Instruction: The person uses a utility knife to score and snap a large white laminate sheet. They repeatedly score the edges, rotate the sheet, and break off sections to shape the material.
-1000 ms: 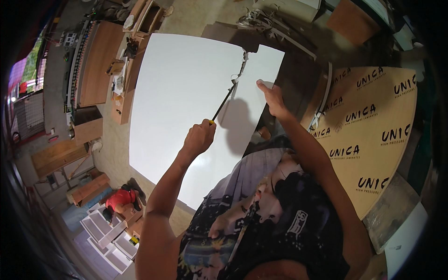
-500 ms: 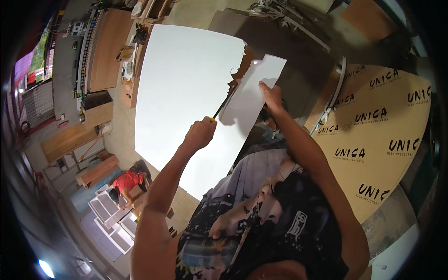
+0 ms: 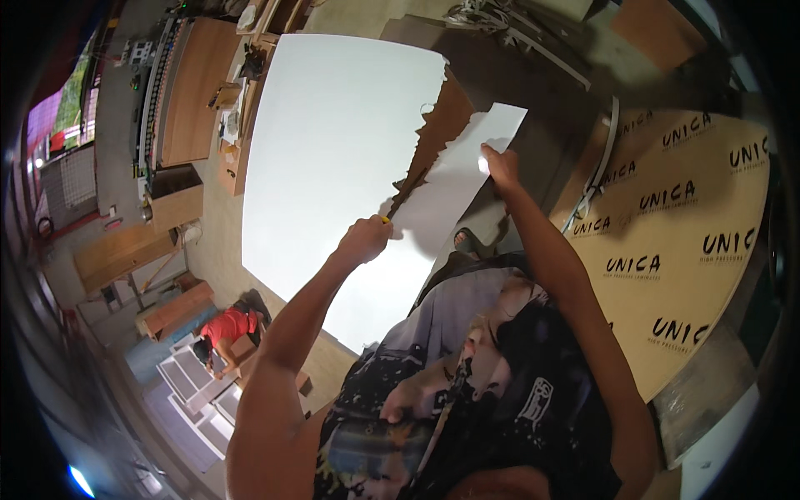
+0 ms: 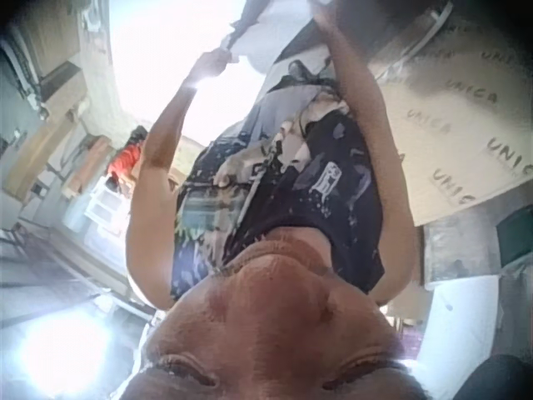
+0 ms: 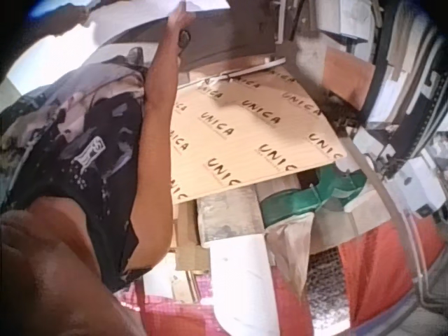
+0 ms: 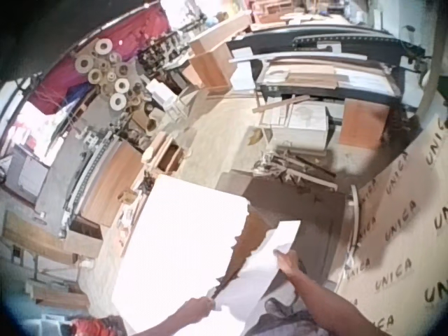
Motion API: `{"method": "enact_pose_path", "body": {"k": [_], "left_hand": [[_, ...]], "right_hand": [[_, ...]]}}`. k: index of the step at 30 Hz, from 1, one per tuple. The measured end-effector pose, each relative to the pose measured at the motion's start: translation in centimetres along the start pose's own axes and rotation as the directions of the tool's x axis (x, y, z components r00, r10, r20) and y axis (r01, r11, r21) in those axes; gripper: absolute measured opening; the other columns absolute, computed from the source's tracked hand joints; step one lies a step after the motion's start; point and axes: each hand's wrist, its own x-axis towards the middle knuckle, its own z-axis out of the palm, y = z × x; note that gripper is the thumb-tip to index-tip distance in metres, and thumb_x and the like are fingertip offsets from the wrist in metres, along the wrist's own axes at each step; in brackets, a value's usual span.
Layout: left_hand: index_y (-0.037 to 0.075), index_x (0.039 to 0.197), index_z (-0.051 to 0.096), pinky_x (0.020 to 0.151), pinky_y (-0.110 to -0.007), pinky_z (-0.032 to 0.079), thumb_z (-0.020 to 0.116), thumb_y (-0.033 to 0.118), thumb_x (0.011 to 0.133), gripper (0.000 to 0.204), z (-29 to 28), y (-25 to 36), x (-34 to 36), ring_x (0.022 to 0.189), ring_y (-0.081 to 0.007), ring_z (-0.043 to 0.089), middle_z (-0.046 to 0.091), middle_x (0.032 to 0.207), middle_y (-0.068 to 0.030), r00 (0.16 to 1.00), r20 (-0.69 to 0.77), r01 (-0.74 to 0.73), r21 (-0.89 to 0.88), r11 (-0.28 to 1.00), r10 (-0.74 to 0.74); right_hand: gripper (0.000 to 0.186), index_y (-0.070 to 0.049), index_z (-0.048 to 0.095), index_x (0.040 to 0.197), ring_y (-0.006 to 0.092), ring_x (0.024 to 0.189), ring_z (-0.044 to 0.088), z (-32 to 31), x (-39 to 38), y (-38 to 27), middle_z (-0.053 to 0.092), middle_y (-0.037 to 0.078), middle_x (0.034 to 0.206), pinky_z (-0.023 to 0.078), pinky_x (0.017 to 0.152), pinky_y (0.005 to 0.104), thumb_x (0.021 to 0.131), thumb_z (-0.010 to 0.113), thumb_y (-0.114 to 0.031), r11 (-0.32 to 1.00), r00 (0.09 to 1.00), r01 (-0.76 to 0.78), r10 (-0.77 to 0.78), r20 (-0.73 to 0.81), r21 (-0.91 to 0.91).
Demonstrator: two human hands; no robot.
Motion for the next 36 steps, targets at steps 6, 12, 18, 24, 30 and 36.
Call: {"method": "enact_pose_path", "body": {"k": [6,12,18,24,30,36], "left_hand": [[-0.005,0.092,0.054,0.063,-0.054,0.052,0.051,0.030,0.101,0.036,2.8,-7.0,-3.9,0.069,-0.0483,0.065,0.063,0.067,-0.0274,0.915,-0.230,-0.318,0.101,0.943,0.333],[-0.004,0.088,0.053,0.055,-0.052,0.053,0.053,0.025,0.100,0.032,5.2,-10.9,-6.5,0.058,-0.0449,0.064,0.061,0.062,-0.0256,0.782,-0.395,-0.426,0.227,0.876,0.483],[-0.006,0.096,0.058,0.067,-0.051,0.055,0.046,0.028,0.102,0.036,4.9,-9.8,-8.1,0.077,-0.0425,0.068,0.066,0.078,-0.0282,0.881,-0.249,-0.330,0.287,0.900,0.402],[-0.005,0.098,0.062,0.073,-0.046,0.057,0.042,0.033,0.102,0.043,5.6,-7.0,-4.9,0.082,-0.0387,0.070,0.068,0.088,-0.0279,0.973,-0.145,-0.171,0.073,0.983,0.181],[-0.008,0.099,0.059,0.065,-0.049,0.056,0.043,0.035,0.102,0.046,7.2,-9.6,-6.1,0.067,-0.0400,0.068,0.066,0.075,-0.0261,0.929,-0.269,-0.243,0.081,0.967,0.256],[-0.006,0.097,0.056,0.068,-0.052,0.053,0.046,0.032,0.103,0.040,9.2,-15.3,-10.5,0.070,-0.0442,0.066,0.063,0.072,-0.0262,0.930,-0.250,-0.211,0.239,0.948,0.270]], "right_hand": [[0.039,0.002,0.069,0.105,0.0207,0.082,0.062,1.1,-4.7,-1.4,0.069,0.008,0.091,0.048,0.078,0.0354,0.085,0.074,-0.031,0.860,0.940,-0.335,0.278,0.197,0.385],[0.037,0.001,0.068,0.109,0.0175,0.093,0.063,3.8,-12.6,-3.1,0.070,0.009,0.105,0.048,0.082,0.0320,0.086,0.074,-0.028,0.944,0.996,-0.092,0.083,0.043,0.318],[0.035,0.003,0.068,0.106,0.0172,0.088,0.065,4.8,-14.1,-3.1,0.071,0.010,0.099,0.050,0.079,0.0338,0.086,0.073,-0.024,0.935,0.992,0.088,-0.051,-0.115,0.343],[0.037,0.005,0.070,0.104,0.0203,0.093,0.068,5.6,-11.5,0.5,0.073,0.013,0.101,0.051,0.081,0.0354,0.085,0.075,-0.026,0.994,0.988,-0.013,0.030,-0.151,0.112],[0.036,0.005,0.070,0.104,0.0260,0.093,0.068,6.0,-11.7,1.2,0.072,0.017,0.100,0.051,0.082,0.0379,0.084,0.075,-0.025,0.997,0.975,-0.072,0.068,-0.211,-0.009],[0.034,0.004,0.069,0.104,0.0248,0.090,0.068,6.1,-11.7,1.0,0.072,0.014,0.101,0.052,0.080,0.0380,0.085,0.074,-0.023,0.990,0.992,0.001,0.016,-0.123,0.138]]}}
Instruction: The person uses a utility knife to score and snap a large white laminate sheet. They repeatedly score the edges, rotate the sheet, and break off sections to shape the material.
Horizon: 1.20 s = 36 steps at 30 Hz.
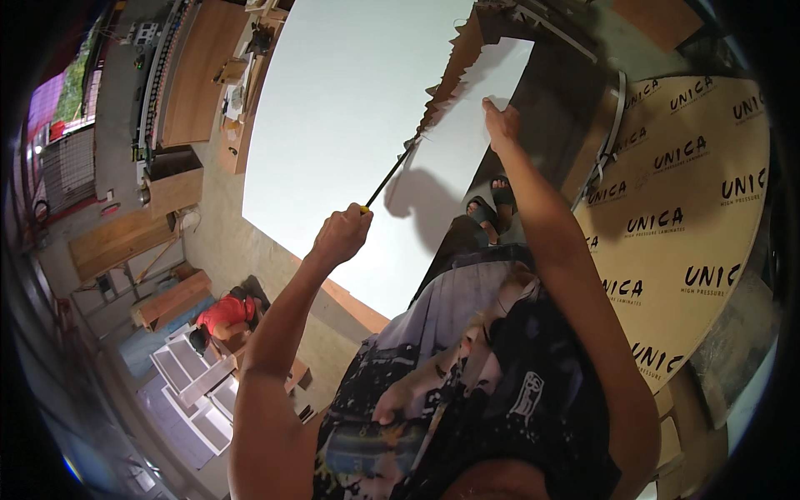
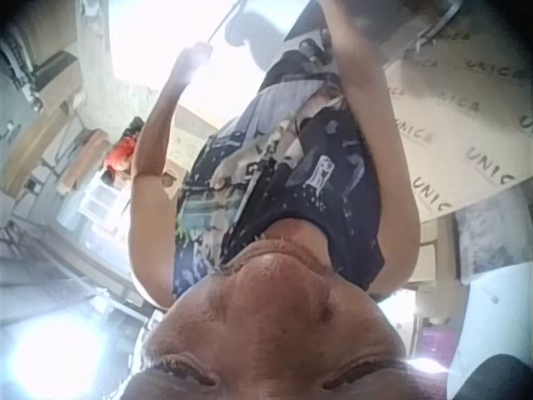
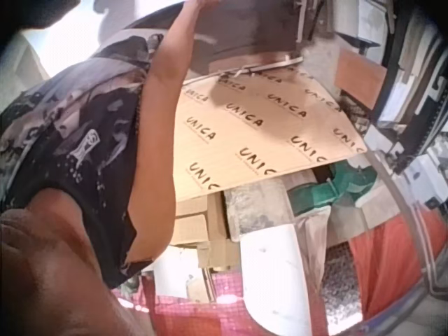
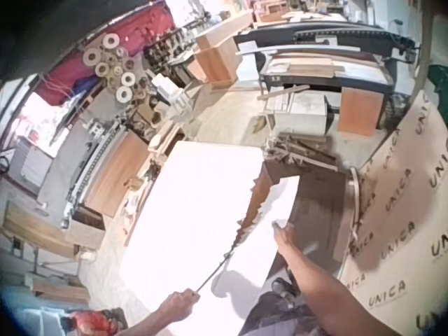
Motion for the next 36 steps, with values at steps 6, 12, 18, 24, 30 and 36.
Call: {"method": "enact_pose_path", "body": {"k": [6,12,18,24,30,36], "left_hand": [[-0.006,0.099,0.056,0.071,-0.051,0.055,0.048,0.030,0.102,0.037,0.3,2.0,0.5,0.080,-0.0442,0.067,0.065,0.080,-0.0275,0.984,0.046,0.177,-0.103,0.979,-0.173],[-0.005,0.101,0.061,0.068,-0.046,0.056,0.048,0.030,0.100,0.038,0.3,3.5,4.3,0.069,-0.0333,0.070,0.068,0.075,-0.0209,0.941,0.339,-0.062,0.146,0.987,0.008],[-0.006,0.097,0.060,0.066,-0.046,0.057,0.042,0.027,0.102,0.038,2.0,2.4,1.7,0.070,-0.0339,0.070,0.065,0.075,-0.0226,0.997,-0.002,0.081,-0.141,0.987,-0.082],[-0.009,0.093,0.056,0.070,-0.054,0.055,0.046,0.027,0.101,0.038,3.5,-2.6,-3.0,0.074,-0.0476,0.066,0.064,0.079,-0.0293,0.960,-0.085,-0.257,0.098,0.961,0.266],[-0.007,0.090,0.054,0.061,-0.053,0.053,0.049,0.026,0.101,0.035,4.5,-3.9,-6.9,0.066,-0.0484,0.064,0.062,0.065,-0.0289,0.983,-0.168,-0.102,-0.128,0.987,0.079],[-0.008,0.095,0.055,0.059,-0.051,0.053,0.046,0.028,0.101,0.037,6.9,-5.1,-5.5,0.062,-0.0456,0.065,0.063,0.065,-0.0271,0.978,-0.185,-0.115,-0.121,0.986,0.092]], "right_hand": [[0.041,0.004,0.069,0.102,0.0351,0.095,0.070,0.6,0.8,1.4,0.073,0.020,0.101,0.052,0.084,0.0416,0.083,0.073,-0.032,0.999,0.999,0.026,-0.027,-0.034,-0.020],[0.044,0.005,0.068,0.109,0.0312,0.094,0.069,-0.1,0.6,1.9,0.072,0.018,0.105,0.052,0.085,0.0388,0.085,0.073,-0.031,0.955,0.996,0.033,-0.055,-0.067,-0.295],[0.043,0.001,0.067,0.112,0.0304,0.098,0.066,-1.8,0.3,5.3,0.070,0.014,0.111,0.051,0.088,0.0366,0.084,0.074,-0.031,0.990,0.974,-0.140,0.140,-0.177,0.015],[0.034,-0.005,0.067,0.106,0.0170,0.089,0.063,-1.3,-8.5,3.5,0.067,0.005,0.097,0.050,0.078,0.0315,0.078,0.079,-0.022,0.934,0.957,-0.177,0.089,0.275,0.311],[0.034,-0.002,0.066,0.109,0.0148,0.089,0.062,0.1,-15.2,5.6,0.069,0.006,0.101,0.050,0.076,0.0310,0.087,0.075,-0.025,0.956,0.992,-0.017,-0.020,0.126,0.294],[0.032,0.002,0.065,0.108,0.0180,0.087,0.064,1.0,-15.9,5.6,0.070,0.009,0.099,0.050,0.079,0.0338,0.088,0.072,-0.021,0.965,0.999,0.036,-0.042,0.018,0.259]]}}
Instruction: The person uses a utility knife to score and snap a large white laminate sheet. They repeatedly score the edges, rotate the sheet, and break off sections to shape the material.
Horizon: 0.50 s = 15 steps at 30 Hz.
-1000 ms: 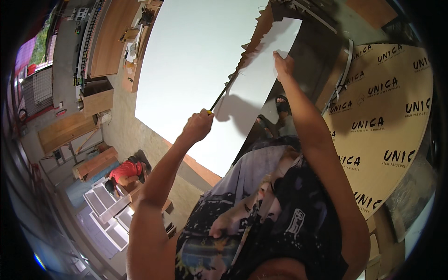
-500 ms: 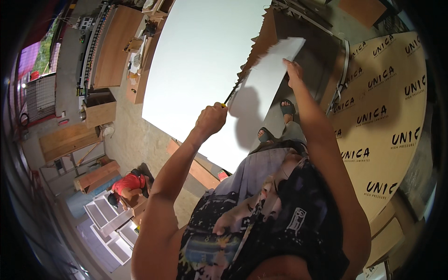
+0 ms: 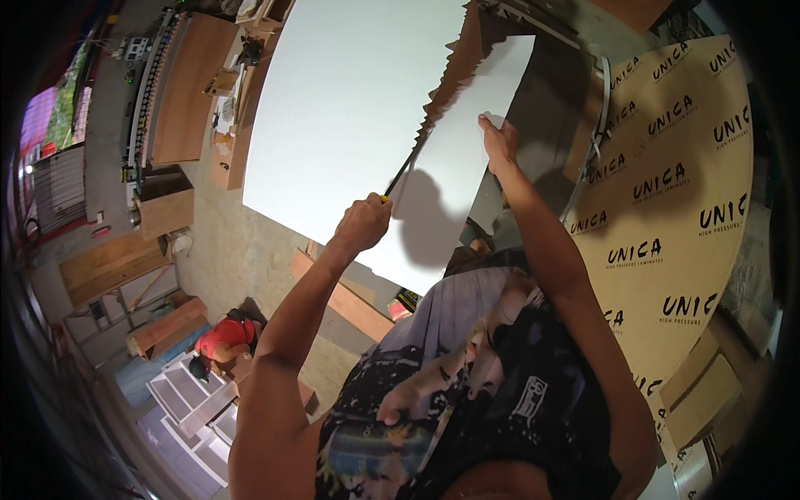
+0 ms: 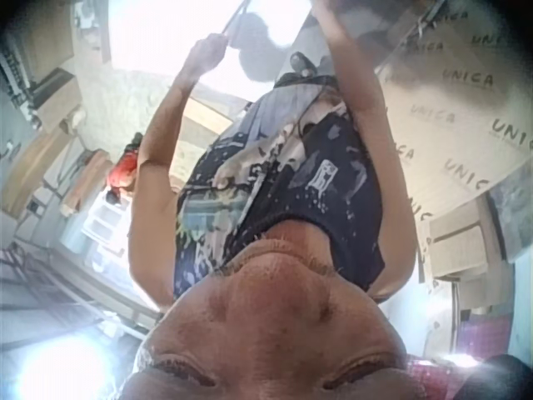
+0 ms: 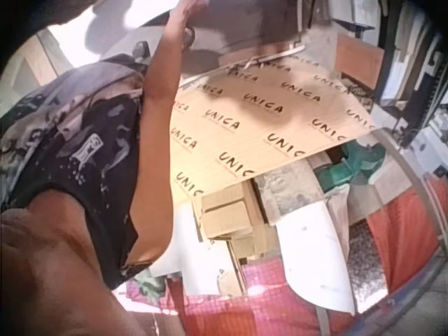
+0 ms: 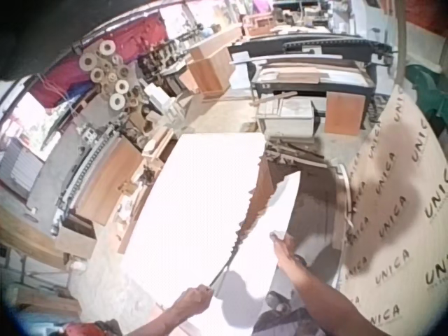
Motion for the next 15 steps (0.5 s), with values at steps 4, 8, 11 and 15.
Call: {"method": "enact_pose_path", "body": {"k": [4,8,11,15], "left_hand": [[-0.007,0.090,0.057,0.056,-0.046,0.056,0.041,0.026,0.100,0.039,-0.7,2.5,3.0,0.058,-0.0371,0.067,0.064,0.064,-0.0219,0.917,0.376,0.171,-0.056,0.984,-0.137],[-0.007,0.094,0.062,0.069,-0.048,0.058,0.040,0.029,0.102,0.042,2.3,-1.4,1.4,0.072,-0.0413,0.069,0.067,0.079,-0.0272,0.981,0.177,0.072,0.015,0.997,-0.073],[-0.007,0.092,0.060,0.073,-0.051,0.057,0.043,0.029,0.102,0.042,0.2,-0.8,-1.7,0.077,-0.0456,0.068,0.066,0.083,-0.0289,0.967,0.210,-0.196,0.242,0.950,0.145],[-0.007,0.090,0.058,0.074,-0.054,0.054,0.047,0.027,0.101,0.038,-2.1,1.1,-6.1,0.079,-0.0481,0.066,0.066,0.083,-0.0302,0.970,0.178,0.149,0.089,0.985,-0.163]], "right_hand": [[0.033,0.003,0.066,0.108,0.0190,0.090,0.064,-2.3,1.2,5.7,0.070,0.011,0.103,0.051,0.080,0.0350,0.086,0.074,-0.020,0.982,0.997,-0.048,0.036,-0.067,-0.185],[0.033,0.005,0.068,0.110,0.0276,0.102,0.068,-0.2,0.6,4.0,0.071,0.019,0.112,0.050,0.088,0.0379,0.086,0.070,-0.018,0.985,0.994,-0.066,0.052,-0.091,-0.158],[0.032,0.004,0.068,0.107,0.0280,0.097,0.068,-1.0,0.1,3.0,0.071,0.018,0.106,0.050,0.086,0.0374,0.086,0.072,-0.020,0.991,0.997,-0.038,0.029,-0.075,-0.128],[0.034,0.004,0.068,0.105,0.0292,0.092,0.069,-1.2,1.2,3.8,0.072,0.017,0.102,0.052,0.081,0.0382,0.085,0.073,-0.023,0.978,0.995,-0.041,0.022,-0.096,-0.202]]}}
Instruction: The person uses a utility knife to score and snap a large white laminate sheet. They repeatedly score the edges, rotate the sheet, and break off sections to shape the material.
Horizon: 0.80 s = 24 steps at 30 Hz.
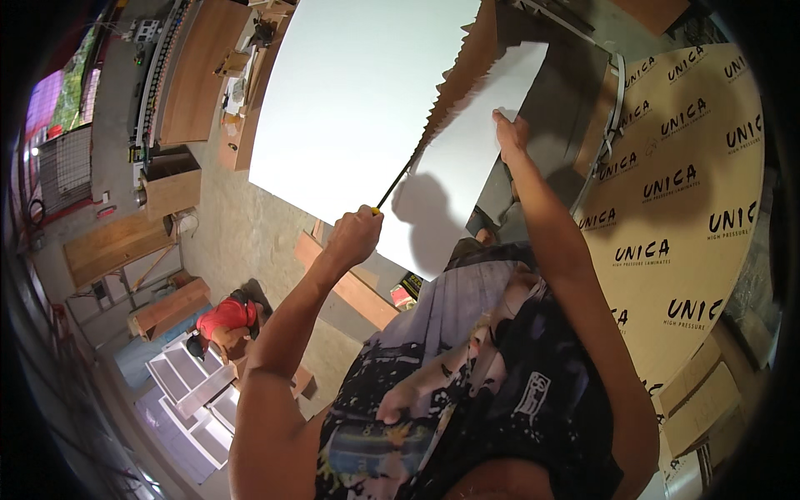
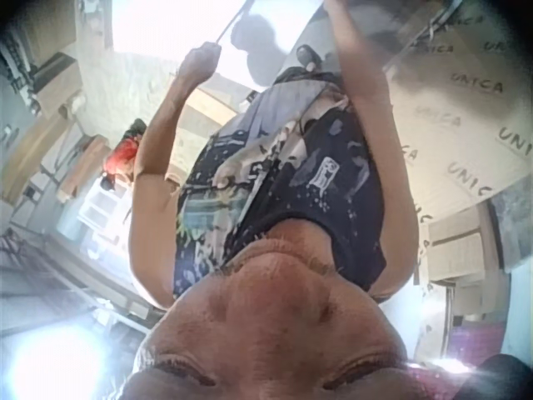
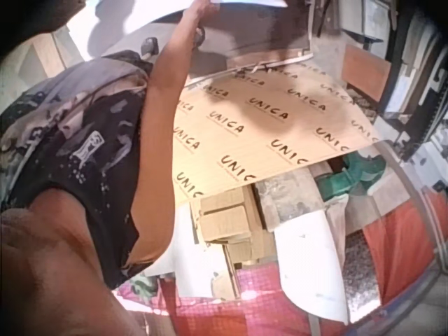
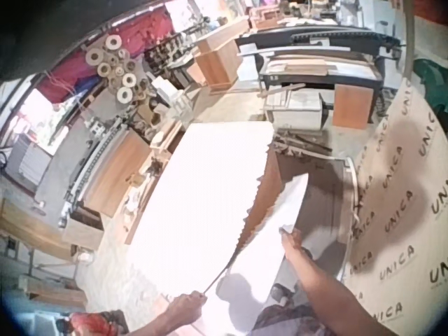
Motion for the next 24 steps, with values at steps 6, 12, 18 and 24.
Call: {"method": "enact_pose_path", "body": {"k": [6,12,18,24], "left_hand": [[-0.007,0.097,0.060,0.075,-0.052,0.054,0.045,0.032,0.102,0.042,4.7,-3.3,0.4,0.079,-0.0448,0.068,0.067,0.081,-0.0297,0.999,-0.035,0.017,-0.012,1.000,-0.018],[-0.007,0.093,0.059,0.069,-0.051,0.055,0.045,0.027,0.101,0.038,3.4,-2.1,2.1,0.072,-0.0412,0.068,0.067,0.079,-0.0283,0.992,0.074,-0.104,0.005,0.995,0.103],[-0.009,0.095,0.059,0.075,-0.054,0.053,0.048,0.027,0.100,0.038,3.5,-3.9,-2.2,0.082,-0.0476,0.066,0.066,0.087,-0.0336,0.995,0.014,-0.101,0.019,0.995,0.100],[-0.009,0.092,0.059,0.076,-0.055,0.052,0.046,0.029,0.101,0.041,7.8,-6.1,-2.7,0.084,-0.0496,0.064,0.065,0.086,-0.0333,1.000,0.010,-0.004,-0.045,0.999,0.005]], "right_hand": [[0.041,0.005,0.067,0.103,0.0349,0.094,0.070,0.5,0.6,-0.1,0.071,0.022,0.102,0.053,0.084,0.0417,0.084,0.073,-0.030,0.991,0.998,0.053,-0.055,-0.010,-0.122],[0.042,0.005,0.066,0.108,0.0322,0.098,0.067,-0.6,-0.1,1.0,0.069,0.020,0.110,0.051,0.085,0.0414,0.084,0.075,-0.028,0.963,0.997,-0.055,0.041,-0.061,-0.264],[0.042,0.002,0.068,0.104,0.0353,0.098,0.069,-1.2,0.0,0.8,0.071,0.020,0.105,0.053,0.087,0.0422,0.084,0.072,-0.035,0.962,0.998,-0.021,0.004,-0.062,-0.272],[0.040,0.005,0.067,0.102,0.0295,0.095,0.068,-0.4,-0.3,0.7,0.071,0.018,0.107,0.051,0.084,0.0380,0.082,0.077,-0.028,0.940,0.998,0.006,-0.025,-0.052,-0.341]]}}
